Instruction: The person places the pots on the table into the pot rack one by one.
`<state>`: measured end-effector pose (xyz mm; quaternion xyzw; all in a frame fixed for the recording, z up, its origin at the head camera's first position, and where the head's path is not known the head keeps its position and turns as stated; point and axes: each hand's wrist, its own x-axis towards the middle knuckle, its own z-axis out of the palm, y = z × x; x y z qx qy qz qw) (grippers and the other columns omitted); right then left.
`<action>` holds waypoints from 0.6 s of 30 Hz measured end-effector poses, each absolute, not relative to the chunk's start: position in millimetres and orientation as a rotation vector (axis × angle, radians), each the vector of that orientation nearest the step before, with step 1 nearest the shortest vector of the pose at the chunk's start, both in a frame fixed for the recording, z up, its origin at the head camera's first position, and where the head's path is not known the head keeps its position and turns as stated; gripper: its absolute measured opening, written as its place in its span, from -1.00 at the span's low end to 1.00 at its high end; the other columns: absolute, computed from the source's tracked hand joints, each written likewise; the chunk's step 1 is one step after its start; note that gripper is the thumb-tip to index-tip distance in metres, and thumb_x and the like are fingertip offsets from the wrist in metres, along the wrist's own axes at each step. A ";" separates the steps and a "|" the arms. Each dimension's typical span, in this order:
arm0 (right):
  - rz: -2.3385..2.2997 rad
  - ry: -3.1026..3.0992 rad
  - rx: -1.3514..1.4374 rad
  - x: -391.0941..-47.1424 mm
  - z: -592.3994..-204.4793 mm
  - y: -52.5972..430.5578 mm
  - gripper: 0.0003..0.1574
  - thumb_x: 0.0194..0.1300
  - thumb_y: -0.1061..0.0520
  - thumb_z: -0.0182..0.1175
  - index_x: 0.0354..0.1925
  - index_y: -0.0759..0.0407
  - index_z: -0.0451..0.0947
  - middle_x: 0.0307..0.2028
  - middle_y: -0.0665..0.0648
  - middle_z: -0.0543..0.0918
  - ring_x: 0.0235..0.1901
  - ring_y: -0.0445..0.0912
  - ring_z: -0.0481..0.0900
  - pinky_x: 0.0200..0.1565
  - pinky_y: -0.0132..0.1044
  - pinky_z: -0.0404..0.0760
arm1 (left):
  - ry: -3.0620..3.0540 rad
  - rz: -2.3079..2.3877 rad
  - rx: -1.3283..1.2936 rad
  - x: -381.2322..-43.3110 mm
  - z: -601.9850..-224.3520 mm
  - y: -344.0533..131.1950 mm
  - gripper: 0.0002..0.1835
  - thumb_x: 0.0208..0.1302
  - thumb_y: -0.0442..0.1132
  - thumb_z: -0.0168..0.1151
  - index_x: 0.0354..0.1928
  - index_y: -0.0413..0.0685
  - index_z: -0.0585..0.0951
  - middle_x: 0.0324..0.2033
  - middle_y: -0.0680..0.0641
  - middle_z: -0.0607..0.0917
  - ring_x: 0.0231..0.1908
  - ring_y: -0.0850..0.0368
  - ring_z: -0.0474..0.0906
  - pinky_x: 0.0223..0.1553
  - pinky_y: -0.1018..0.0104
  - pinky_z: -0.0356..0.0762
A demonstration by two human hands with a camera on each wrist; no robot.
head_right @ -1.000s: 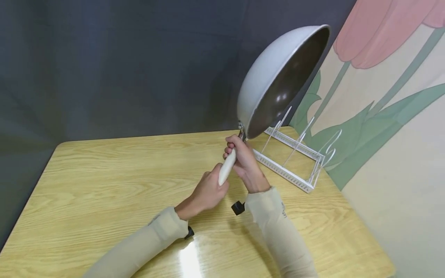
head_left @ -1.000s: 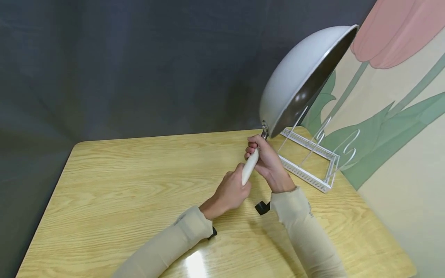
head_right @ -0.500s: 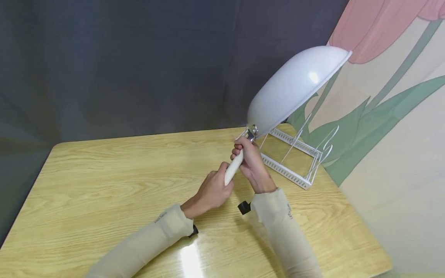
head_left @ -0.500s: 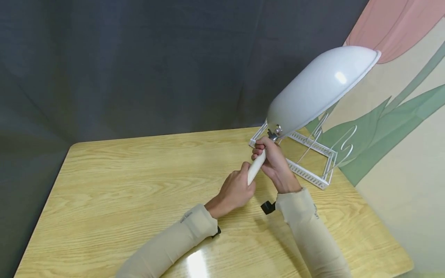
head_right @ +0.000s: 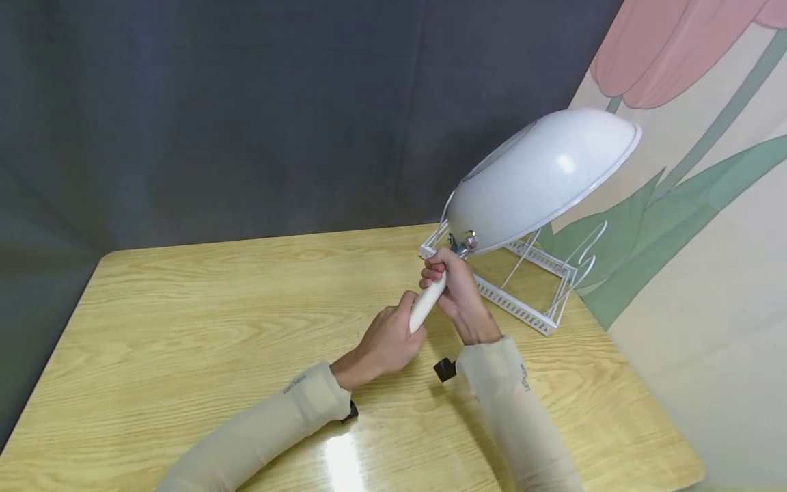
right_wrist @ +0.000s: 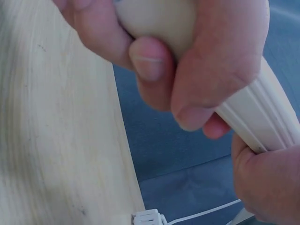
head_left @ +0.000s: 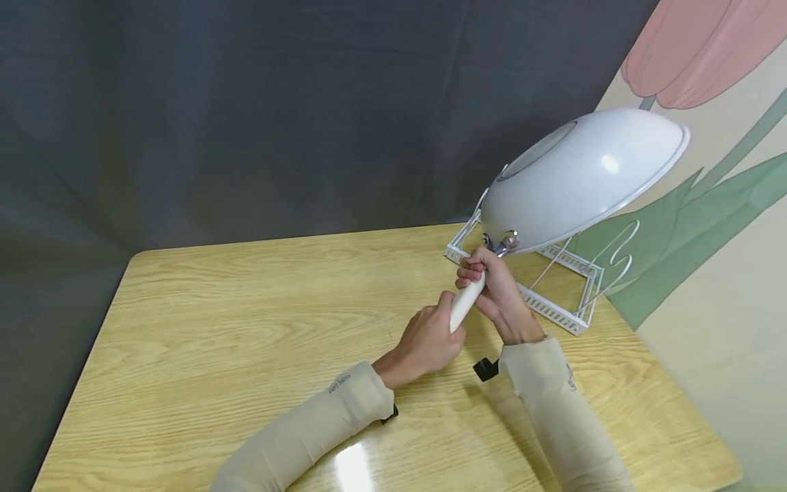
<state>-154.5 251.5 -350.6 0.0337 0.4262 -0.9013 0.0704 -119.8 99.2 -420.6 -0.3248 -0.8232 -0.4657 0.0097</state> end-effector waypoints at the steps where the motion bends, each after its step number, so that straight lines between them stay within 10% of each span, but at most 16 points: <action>1: -2.711 1.273 0.101 -153.9 -351.4 251.8 -0.51 0.35 0.40 -0.32 -0.65 0.01 0.18 -0.68 -0.11 0.26 -0.70 -0.28 0.23 -0.56 -0.50 0.35 | -2.572 -1.455 -1.016 -119.2 -421.3 99.5 -0.52 0.27 -0.36 0.19 0.23 -0.25 0.40 -0.51 0.04 0.51 -0.65 0.24 0.43 -0.70 0.39 0.39; 18: -2.742 1.234 0.194 -150.5 -367.8 254.0 -0.50 0.36 0.40 -0.36 -0.64 0.03 0.20 -0.71 -0.11 0.26 -0.73 -0.30 0.25 -0.59 -0.52 0.32 | -2.616 -1.359 -1.033 -113.2 -431.0 102.6 -0.58 0.26 -0.31 0.20 0.14 -0.27 0.41 -0.53 0.03 0.50 -0.65 0.22 0.43 -0.71 0.40 0.38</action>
